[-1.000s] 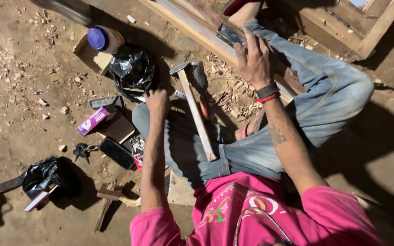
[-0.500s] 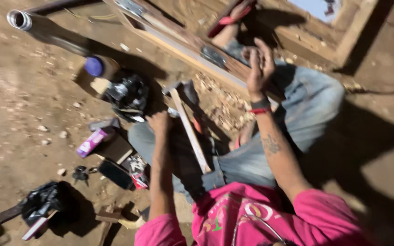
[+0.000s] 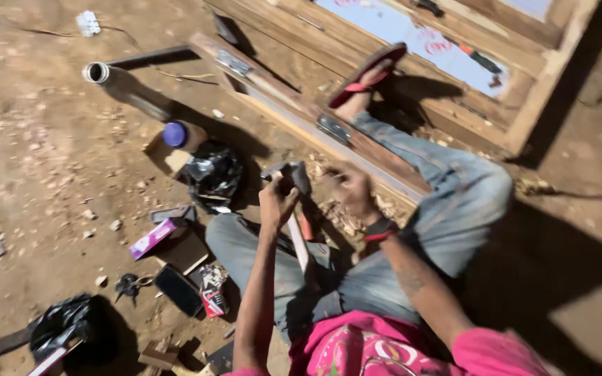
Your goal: The person is sitting on the floor, using a chisel and hammer to carve a recess into a wooden plank. They then place a metal hinge into the recess and hammer nails to secure it.
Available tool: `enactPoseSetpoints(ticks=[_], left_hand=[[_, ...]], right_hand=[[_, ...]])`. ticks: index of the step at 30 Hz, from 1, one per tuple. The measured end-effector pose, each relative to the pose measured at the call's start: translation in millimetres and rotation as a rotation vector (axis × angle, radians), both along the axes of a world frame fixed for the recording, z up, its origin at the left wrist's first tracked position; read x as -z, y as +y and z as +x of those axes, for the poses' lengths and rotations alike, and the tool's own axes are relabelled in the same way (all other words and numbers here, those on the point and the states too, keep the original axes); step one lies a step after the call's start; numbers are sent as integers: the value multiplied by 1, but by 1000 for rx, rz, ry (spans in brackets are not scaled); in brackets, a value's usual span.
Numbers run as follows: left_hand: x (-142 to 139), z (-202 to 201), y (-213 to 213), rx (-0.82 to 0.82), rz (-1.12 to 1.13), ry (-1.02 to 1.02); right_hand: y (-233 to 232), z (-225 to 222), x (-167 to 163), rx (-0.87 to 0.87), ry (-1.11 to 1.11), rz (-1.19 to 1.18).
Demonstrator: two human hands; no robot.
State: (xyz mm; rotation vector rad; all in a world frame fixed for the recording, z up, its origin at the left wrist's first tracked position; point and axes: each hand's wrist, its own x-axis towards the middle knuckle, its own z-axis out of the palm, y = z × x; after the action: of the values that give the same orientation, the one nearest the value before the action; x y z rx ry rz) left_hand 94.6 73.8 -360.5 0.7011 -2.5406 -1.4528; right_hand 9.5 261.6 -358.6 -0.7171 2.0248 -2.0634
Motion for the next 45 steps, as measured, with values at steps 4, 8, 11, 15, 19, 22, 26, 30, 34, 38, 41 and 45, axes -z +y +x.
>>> enactPoseSetpoints(ticks=[4,8,11,15,19,22,26,30,34,38,41,45], left_hand=[[9,3,45,38,167,297],[13,0,69,37,240,344],[12,-3,71,187,144,528],[18,10,58,97,160,337],[33,48,39,-10,-427,-168],[45,70,36,-102,-394,-221],[55,76,33,-14,-228,-276],[60,66,27,0,-155,-282],[61,64,26,4,-170,-285],[62,65,27,1,-141,-286],[62,63,27,-1,-135,-281],[59,60,27,5,-130,-306]], right_hand=[[11,17,18,-15,89,154],[37,5,24,-35,4,147],[41,-7,17,-7,72,144],[35,-61,0,274,72,162],[23,-119,-1,282,407,276],[14,-122,4,189,471,287],[4,-111,0,209,487,383],[-1,-113,-4,185,513,388],[-1,-116,-1,190,542,410],[1,-116,1,188,514,425],[2,-116,-1,189,520,411],[3,-116,-2,172,517,396]])
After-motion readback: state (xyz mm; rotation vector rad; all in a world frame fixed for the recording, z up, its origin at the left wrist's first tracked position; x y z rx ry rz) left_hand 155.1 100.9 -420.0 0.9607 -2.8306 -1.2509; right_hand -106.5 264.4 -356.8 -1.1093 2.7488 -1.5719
